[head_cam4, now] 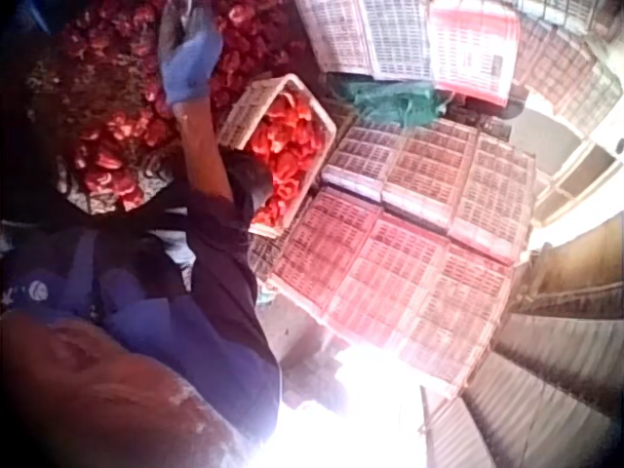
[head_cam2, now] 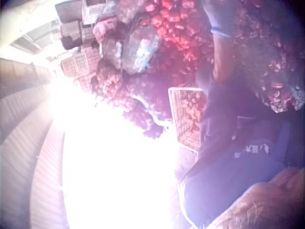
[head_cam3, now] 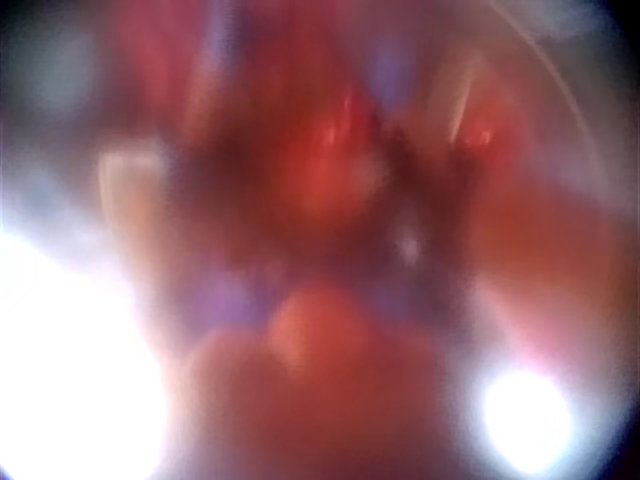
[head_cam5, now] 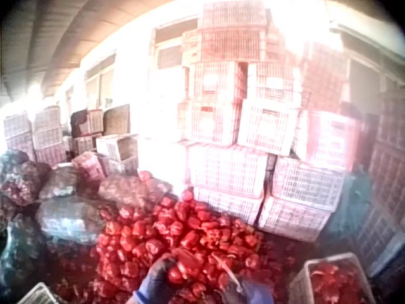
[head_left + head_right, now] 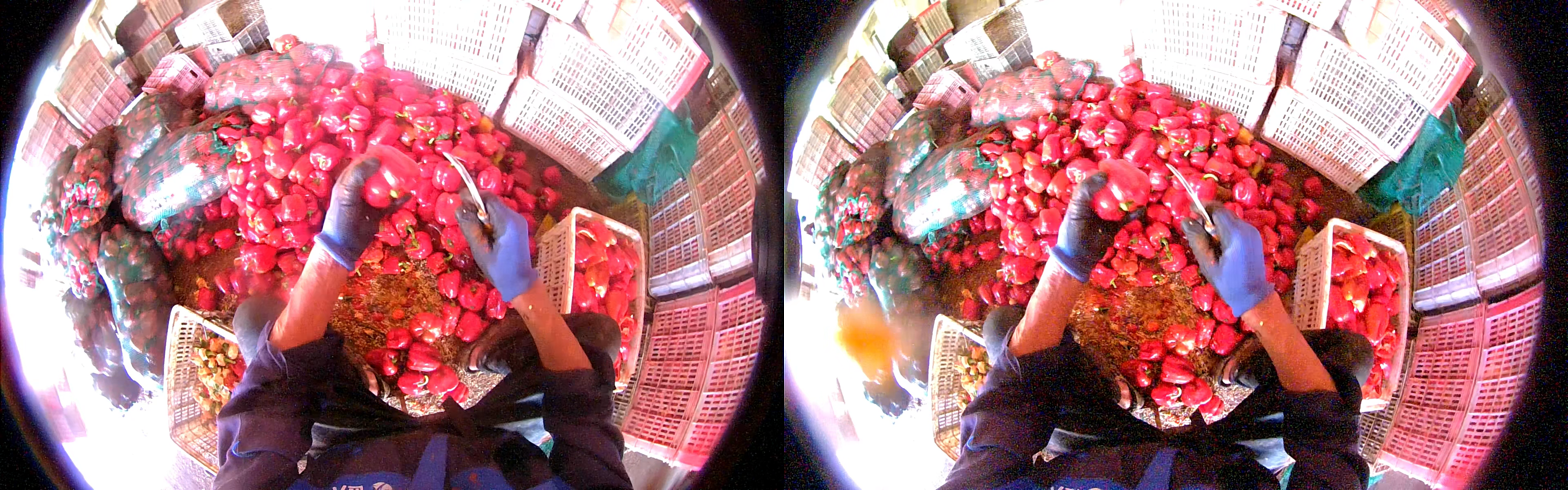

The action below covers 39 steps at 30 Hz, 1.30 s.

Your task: The person cuts peppers with a knife, removes the stems and seeds, and places the prepared peppers into a bin.

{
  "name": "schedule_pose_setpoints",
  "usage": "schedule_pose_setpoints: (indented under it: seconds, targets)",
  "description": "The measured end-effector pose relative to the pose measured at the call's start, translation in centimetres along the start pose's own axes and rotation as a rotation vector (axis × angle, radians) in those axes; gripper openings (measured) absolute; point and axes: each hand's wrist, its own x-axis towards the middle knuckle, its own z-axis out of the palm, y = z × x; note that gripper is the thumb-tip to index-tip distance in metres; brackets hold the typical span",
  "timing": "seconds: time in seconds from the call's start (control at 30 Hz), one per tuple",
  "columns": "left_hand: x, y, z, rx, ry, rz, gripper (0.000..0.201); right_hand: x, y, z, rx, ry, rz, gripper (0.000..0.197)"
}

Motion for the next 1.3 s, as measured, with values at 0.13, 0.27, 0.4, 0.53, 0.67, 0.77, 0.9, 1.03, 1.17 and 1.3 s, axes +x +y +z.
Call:
schedule_pose_setpoints:
  seconds: [0.13,0.27,0.4,0.53,0.67,0.77,0.9,1.03,1.17,1.3]
  targets:
    - [-1.0,-2.3,2.2,0.284,-0.162,0.007,0.055,1.4,-0.8,-0.9,-0.043,-0.056,-0.135,0.065]
    - [-2.7,-3.0,4.6,0.323,-0.17,-0.104,0.065,1.1,0.2,-1.0,-0.033,-0.204,-0.139,0.091]
    - [-2.6,-3.3,4.4,0.342,-0.251,-0.167,0.067,0.3,1.3,-1.2,0.045,-0.207,-0.168,0.094]
    - [-3.3,-3.7,4.0,0.308,-0.278,-0.225,0.063,0.3,1.7,-1.6,0.107,-0.331,-0.086,0.09]
    - [-4.5,-3.4,4.1,0.14,-0.304,-0.287,0.061,0.7,1.2,-1.6,0.168,-0.325,-0.07,0.086]
    - [-4.8,-2.9,3.7,0.154,-0.319,-0.331,0.063,0.5,1.2,-1.5,0.247,-0.329,-0.006,0.083]
    - [-5.7,-3.3,4.3,0.11,-0.315,-0.359,0.067,-0.1,2.4,-1.5,0.491,-0.333,0.236,0.077]
    - [-5.5,-3.0,3.8,0.063,-0.367,-0.343,0.068,-0.1,2.6,-1.7,0.649,-0.265,0.475,0.057]
    - [-4.7,-2.3,4.4,-0.062,-0.385,-0.373,0.068,0.6,1.6,-2.2,0.855,-0.115,0.517,0.034]
    - [-4.0,-3.0,3.6,-0.107,-0.226,-0.39,0.057,0.2,1.4,-2.3,0.806,-0.105,0.597,0.028]
